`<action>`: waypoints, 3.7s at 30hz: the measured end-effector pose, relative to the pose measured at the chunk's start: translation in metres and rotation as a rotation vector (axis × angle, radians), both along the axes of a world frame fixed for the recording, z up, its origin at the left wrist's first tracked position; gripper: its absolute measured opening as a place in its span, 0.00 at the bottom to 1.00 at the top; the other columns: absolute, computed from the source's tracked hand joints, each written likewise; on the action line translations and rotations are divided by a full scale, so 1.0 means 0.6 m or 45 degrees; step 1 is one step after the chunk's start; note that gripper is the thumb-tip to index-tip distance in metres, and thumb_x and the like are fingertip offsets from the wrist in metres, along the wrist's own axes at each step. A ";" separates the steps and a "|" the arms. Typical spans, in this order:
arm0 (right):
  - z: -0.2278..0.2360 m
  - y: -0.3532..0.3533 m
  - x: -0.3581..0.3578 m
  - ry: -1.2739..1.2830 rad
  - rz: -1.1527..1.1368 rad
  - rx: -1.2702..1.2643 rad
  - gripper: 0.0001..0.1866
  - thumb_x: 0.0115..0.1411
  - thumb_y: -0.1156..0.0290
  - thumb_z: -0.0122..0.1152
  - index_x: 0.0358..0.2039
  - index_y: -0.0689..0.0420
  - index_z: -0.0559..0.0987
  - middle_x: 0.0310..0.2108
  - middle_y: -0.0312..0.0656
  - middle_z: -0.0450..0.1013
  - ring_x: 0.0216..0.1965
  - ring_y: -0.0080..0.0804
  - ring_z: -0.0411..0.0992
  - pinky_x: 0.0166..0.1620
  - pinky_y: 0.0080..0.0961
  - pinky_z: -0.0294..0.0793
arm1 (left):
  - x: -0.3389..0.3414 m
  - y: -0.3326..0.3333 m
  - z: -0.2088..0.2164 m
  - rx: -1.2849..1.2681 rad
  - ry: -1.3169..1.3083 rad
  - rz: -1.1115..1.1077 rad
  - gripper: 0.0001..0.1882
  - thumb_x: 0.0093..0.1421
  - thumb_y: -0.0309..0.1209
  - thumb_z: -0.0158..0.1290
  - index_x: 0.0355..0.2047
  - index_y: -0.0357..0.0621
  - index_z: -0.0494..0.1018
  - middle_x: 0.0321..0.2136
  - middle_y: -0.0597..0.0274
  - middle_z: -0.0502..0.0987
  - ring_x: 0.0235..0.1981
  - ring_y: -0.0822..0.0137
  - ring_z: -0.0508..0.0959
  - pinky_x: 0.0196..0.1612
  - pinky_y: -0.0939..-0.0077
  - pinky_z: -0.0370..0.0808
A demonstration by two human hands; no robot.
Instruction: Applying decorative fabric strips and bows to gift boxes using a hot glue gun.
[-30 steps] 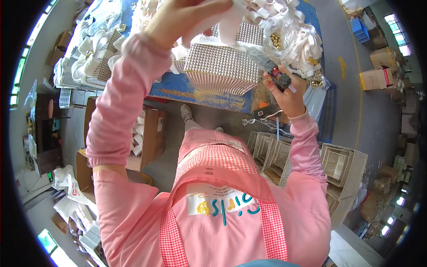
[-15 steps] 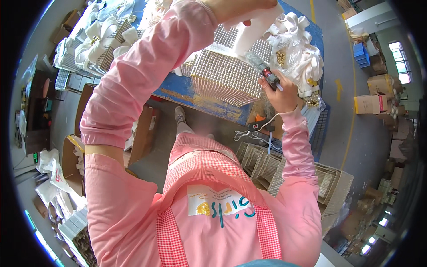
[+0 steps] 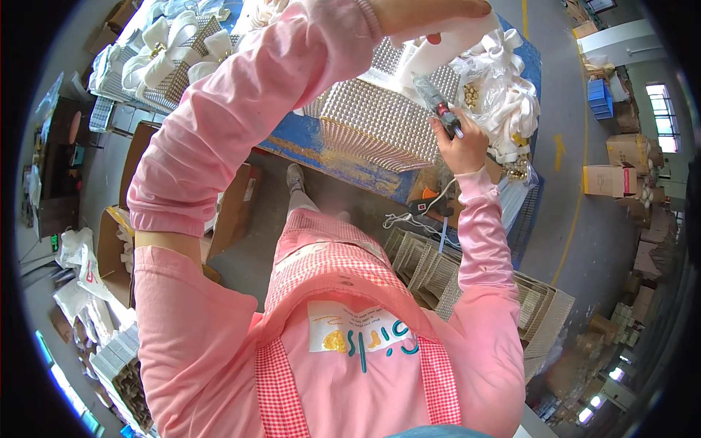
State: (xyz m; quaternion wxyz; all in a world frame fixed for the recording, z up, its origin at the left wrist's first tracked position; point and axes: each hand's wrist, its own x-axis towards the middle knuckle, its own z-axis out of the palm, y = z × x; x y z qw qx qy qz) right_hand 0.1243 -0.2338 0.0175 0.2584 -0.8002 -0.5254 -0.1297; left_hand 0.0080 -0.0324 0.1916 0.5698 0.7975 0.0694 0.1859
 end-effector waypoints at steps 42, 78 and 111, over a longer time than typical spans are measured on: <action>-0.204 -0.050 -0.059 0.634 -0.679 0.658 0.14 0.49 0.64 0.66 0.31 0.59 0.73 0.26 0.43 0.73 0.27 0.39 0.72 0.32 0.30 0.69 | -0.200 -0.202 -0.559 -0.906 0.822 0.067 0.16 0.56 0.41 0.49 0.36 0.41 0.74 0.21 0.69 0.73 0.20 0.78 0.70 0.21 0.83 0.68; -0.228 -0.046 -0.062 0.764 -0.759 0.826 0.14 0.48 0.66 0.65 0.30 0.60 0.74 0.25 0.47 0.71 0.27 0.45 0.70 0.31 0.33 0.67 | 0.065 -0.018 -0.370 1.258 0.109 0.115 0.20 0.62 0.39 0.39 0.53 0.49 0.64 0.54 0.58 0.65 0.55 0.58 0.64 0.56 0.61 0.61; -0.190 -0.084 -0.053 0.866 -0.703 0.647 0.13 0.54 0.63 0.62 0.32 0.59 0.75 0.25 0.33 0.70 0.24 0.20 0.66 0.28 0.20 0.66 | -0.163 -0.065 -0.488 -1.082 0.306 0.710 0.10 0.57 0.36 0.52 0.31 0.43 0.74 0.27 0.66 0.78 0.23 0.78 0.75 0.24 0.87 0.69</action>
